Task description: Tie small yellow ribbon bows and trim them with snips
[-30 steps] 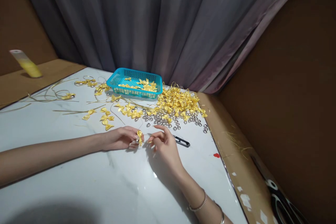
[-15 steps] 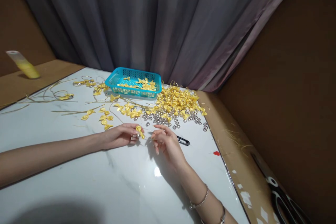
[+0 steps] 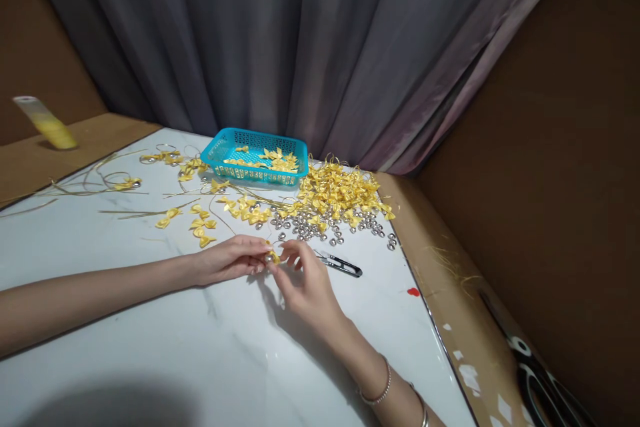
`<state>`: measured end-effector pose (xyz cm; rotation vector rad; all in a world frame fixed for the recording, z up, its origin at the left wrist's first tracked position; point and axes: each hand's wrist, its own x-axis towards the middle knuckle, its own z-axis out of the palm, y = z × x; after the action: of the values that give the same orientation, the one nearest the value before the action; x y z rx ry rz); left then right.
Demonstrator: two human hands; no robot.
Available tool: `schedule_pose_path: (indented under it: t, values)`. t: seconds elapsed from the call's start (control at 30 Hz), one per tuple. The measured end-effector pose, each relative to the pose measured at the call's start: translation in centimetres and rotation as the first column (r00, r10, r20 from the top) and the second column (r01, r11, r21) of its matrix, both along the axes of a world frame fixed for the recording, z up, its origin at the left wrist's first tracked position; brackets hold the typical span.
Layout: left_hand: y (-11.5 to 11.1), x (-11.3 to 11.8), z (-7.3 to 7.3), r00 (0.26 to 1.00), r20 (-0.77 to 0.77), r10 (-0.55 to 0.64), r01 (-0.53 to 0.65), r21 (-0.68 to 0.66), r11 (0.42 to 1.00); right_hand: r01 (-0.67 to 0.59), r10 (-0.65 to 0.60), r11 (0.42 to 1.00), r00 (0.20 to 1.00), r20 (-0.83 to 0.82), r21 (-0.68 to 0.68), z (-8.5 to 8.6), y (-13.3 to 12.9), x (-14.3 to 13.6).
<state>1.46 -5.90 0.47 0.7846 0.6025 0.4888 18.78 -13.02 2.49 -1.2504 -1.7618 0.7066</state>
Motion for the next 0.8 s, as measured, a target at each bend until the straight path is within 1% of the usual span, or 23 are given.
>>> schedule_pose_path:
  t: [0.07, 0.13, 0.2, 0.27, 0.37, 0.47, 0.63, 0.8]
  values:
    - [-0.13, -0.03, -0.05, 0.999, -0.011, -0.033, 0.034, 0.06, 0.998, -0.049, 0.05, 0.999, 0.998, 0.035, -0.016, -0.29, -0.01, -0.07]
    - [-0.25, -0.07, -0.17, 0.996, -0.039, -0.082, 0.087, 0.137, 0.987, -0.084, 0.084, 0.994, 0.996, 0.011, -0.068, -0.49, 0.15, 0.05]
    - [-0.34, -0.1, -0.3, 0.992, -0.064, -0.112, 0.123, 0.194, 0.973, -0.099, 0.093, 0.987, 0.994, -0.053, -0.125, -0.55, 0.37, 0.25]
    - [-0.42, -0.11, -0.39, 0.99, -0.074, -0.12, 0.134, 0.232, 0.963, -0.108, 0.083, 0.978, 0.987, -0.141, -0.18, -0.49, 0.51, 0.41]
    - [-0.54, -0.09, -0.31, 0.988, -0.097, -0.118, 0.141, 0.284, 0.949, -0.12, 0.051, 0.96, 0.963, -0.263, -0.255, -0.27, 0.52, 0.49]
    - [-0.64, -0.08, -0.05, 0.987, -0.129, -0.097, 0.135, 0.329, 0.935, -0.126, 0.02, 0.942, 0.945, -0.325, -0.311, -0.11, 0.46, 0.56]
    - [-0.76, -0.19, 0.17, 0.989, -0.146, -0.027, 0.082, 0.386, 0.919, -0.136, 0.009, 0.932, 0.935, -0.355, -0.336, -0.17, 0.78, 0.88]
    - [-0.8, -0.09, -0.18, 0.991, -0.132, -0.01, 0.064, 0.409, 0.91, -0.148, 0.012, 0.925, 0.931, -0.364, -0.35, -0.32, 0.82, 0.81]
